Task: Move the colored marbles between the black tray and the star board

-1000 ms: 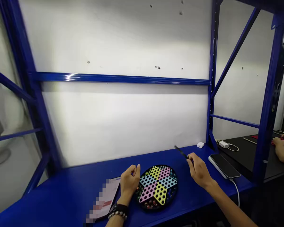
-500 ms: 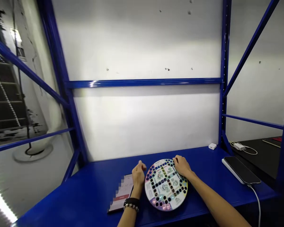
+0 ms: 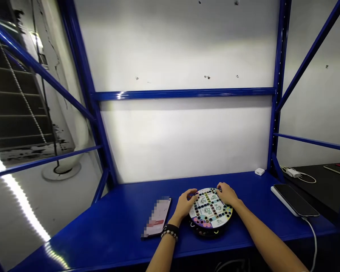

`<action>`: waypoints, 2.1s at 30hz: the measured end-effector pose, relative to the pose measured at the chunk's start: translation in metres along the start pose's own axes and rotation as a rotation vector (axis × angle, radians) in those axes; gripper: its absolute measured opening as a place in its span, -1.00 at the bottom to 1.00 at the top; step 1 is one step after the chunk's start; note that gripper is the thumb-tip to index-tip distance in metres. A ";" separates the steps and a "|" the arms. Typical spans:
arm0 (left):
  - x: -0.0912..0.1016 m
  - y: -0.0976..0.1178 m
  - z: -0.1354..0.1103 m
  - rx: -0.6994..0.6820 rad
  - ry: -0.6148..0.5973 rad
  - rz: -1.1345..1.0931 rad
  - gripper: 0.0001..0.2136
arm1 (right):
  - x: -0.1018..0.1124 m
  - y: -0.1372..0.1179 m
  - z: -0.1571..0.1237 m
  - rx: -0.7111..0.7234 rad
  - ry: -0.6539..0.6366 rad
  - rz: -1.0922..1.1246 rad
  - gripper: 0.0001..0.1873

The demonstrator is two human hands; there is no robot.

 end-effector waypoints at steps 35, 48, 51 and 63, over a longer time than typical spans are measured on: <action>-0.012 0.025 -0.024 -0.145 -0.213 0.552 -0.49 | -0.006 -0.037 -0.045 0.224 -0.389 -0.151 0.08; -0.036 0.020 -0.086 -0.095 -0.025 0.616 -0.44 | 0.000 -0.043 -0.053 0.144 -0.285 -0.077 -0.13; -0.035 0.018 -0.094 -0.035 0.034 0.602 -0.40 | 0.004 -0.033 -0.055 -0.025 -0.180 -0.091 -0.17; -0.021 0.020 -0.097 0.131 0.165 0.517 -0.40 | 0.007 -0.011 -0.060 -0.138 0.005 0.085 -0.36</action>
Point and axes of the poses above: each hand's wrist, its own z-axis towards the middle knuckle, its own x-axis out of the back of the hand, y = z × x, the point moved 4 cm from there along z, towards the middle knuckle, and after that the axes turned 9 degrees about x, right-handed, at the moved point
